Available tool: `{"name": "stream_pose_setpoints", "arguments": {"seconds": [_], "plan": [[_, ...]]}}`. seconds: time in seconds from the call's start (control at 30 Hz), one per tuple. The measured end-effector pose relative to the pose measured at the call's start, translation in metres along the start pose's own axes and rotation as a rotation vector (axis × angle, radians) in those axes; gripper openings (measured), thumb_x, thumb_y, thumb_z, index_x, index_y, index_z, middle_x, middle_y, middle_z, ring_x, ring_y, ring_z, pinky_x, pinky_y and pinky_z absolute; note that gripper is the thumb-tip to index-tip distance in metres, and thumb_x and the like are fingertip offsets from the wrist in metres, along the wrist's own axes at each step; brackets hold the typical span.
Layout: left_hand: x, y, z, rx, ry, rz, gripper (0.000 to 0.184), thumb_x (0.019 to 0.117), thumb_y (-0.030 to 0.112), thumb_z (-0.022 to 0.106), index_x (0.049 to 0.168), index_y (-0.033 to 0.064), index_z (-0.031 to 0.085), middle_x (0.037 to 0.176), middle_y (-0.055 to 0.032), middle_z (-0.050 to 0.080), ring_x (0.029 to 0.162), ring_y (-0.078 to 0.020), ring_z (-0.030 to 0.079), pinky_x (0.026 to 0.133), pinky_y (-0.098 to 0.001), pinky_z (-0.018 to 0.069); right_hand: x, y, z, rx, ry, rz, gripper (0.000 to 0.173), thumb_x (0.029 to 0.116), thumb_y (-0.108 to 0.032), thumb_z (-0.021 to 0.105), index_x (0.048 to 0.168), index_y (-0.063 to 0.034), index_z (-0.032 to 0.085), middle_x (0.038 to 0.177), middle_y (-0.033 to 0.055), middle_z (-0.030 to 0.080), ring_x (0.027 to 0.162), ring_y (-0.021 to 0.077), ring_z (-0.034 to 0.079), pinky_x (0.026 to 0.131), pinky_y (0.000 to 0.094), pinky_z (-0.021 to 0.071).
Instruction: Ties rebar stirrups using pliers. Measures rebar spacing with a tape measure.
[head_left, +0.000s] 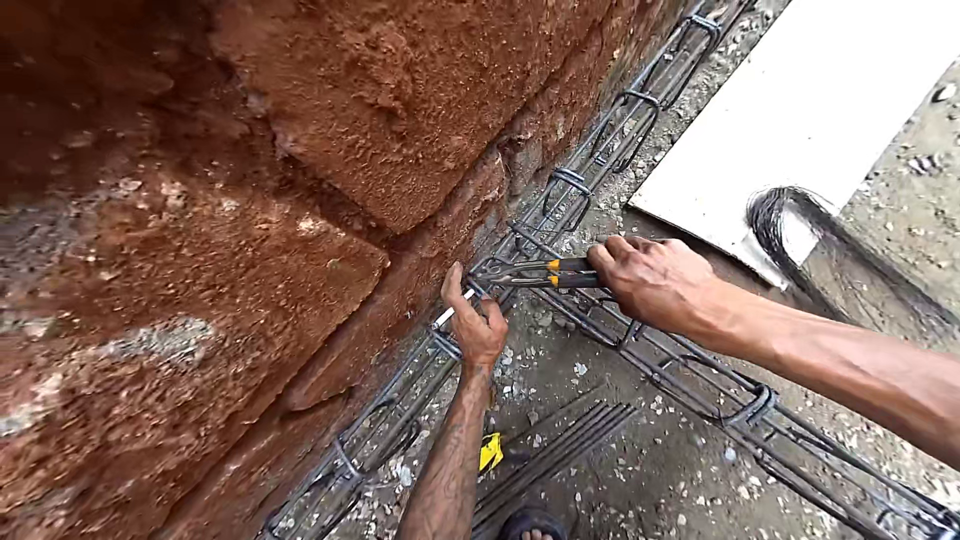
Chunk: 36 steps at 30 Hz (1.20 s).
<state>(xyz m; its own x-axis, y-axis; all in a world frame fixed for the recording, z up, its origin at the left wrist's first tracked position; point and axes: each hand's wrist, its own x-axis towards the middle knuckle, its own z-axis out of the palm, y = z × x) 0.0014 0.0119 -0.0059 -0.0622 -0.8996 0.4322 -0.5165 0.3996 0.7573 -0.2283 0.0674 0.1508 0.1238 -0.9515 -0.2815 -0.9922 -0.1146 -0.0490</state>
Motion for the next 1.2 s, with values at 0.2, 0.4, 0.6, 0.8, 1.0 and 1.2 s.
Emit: {"name": "stream_pose_setpoints", "arguments": {"seconds": [0.2, 0.4, 0.6, 0.8, 1.0, 1.2], "plan": [[-0.003, -0.002, 0.001, 0.027, 0.1, -0.024, 0.058, 0.0855, 0.012, 0.05, 0.138, -0.0115, 0.04, 0.133, -0.0288, 0.056, 0.126, -0.0302, 0.057, 0.105, -0.0402, 0.0471, 0.027, -0.01, 0.011, -0.103, -0.184, 0.066, 0.02, 0.1025, -0.011, 0.054, 0.114, 0.0046, 0.058, 0.098, 0.0234, 0.063, 0.082, 0.0413, 0.068, 0.065, 0.0507, 0.0553], [-0.001, -0.002, 0.002, -0.011, 0.115, -0.042, 0.059, 0.0851, 0.013, 0.049, 0.138, -0.0118, 0.039, 0.132, -0.0284, 0.055, 0.125, -0.0276, 0.056, 0.105, -0.0382, 0.0457, 0.02, -0.02, -0.002, -0.081, -0.167, 0.021, 0.02, 0.1002, -0.01, 0.055, 0.115, 0.0024, 0.058, 0.097, 0.0207, 0.063, 0.082, 0.0386, 0.068, 0.063, 0.0482, 0.0537], [0.001, -0.003, 0.001, -0.046, 0.115, -0.045, 0.058, 0.087, 0.015, 0.048, 0.138, -0.0119, 0.038, 0.134, -0.0284, 0.053, 0.128, -0.0284, 0.054, 0.106, -0.0397, 0.046, 0.035, -0.023, -0.016, -0.19, -0.225, 0.101, 0.019, 0.1013, -0.006, 0.054, 0.112, 0.0087, 0.058, 0.094, 0.0232, 0.062, 0.082, 0.0404, 0.068, 0.062, 0.0487, 0.054], [-0.004, -0.001, -0.002, -0.064, 0.108, -0.069, 0.057, 0.0877, 0.014, 0.047, 0.138, -0.0105, 0.038, 0.135, -0.0278, 0.053, 0.128, -0.0284, 0.053, 0.107, -0.0398, 0.0453, 0.027, -0.013, -0.001, -0.132, -0.237, 0.057, 0.022, 0.1015, -0.007, 0.054, 0.116, 0.0096, 0.056, 0.102, 0.0283, 0.063, 0.088, 0.0461, 0.068, 0.069, 0.055, 0.0553], [-0.002, -0.004, 0.001, -0.062, 0.131, 0.004, 0.055, 0.0916, 0.018, 0.048, 0.138, -0.0102, 0.038, 0.133, -0.0272, 0.054, 0.125, -0.0265, 0.056, 0.104, -0.0386, 0.0477, 0.023, -0.01, 0.003, -0.107, -0.252, 0.116, 0.023, 0.0978, -0.013, 0.06, 0.114, 0.0039, 0.059, 0.099, 0.0228, 0.064, 0.084, 0.0409, 0.069, 0.066, 0.0518, 0.0543], [-0.004, 0.002, -0.004, 0.017, -0.003, -0.029, 0.057, 0.0889, 0.013, 0.049, 0.141, -0.0085, 0.039, 0.136, -0.0263, 0.058, 0.126, -0.0335, 0.059, 0.102, -0.0453, 0.0502, 0.004, -0.007, 0.002, -0.016, -0.199, 0.244, 0.026, 0.091, -0.012, 0.069, 0.112, 0.0016, 0.06, 0.1, 0.0219, 0.065, 0.084, 0.0415, 0.068, 0.067, 0.0552, 0.0531]]}}
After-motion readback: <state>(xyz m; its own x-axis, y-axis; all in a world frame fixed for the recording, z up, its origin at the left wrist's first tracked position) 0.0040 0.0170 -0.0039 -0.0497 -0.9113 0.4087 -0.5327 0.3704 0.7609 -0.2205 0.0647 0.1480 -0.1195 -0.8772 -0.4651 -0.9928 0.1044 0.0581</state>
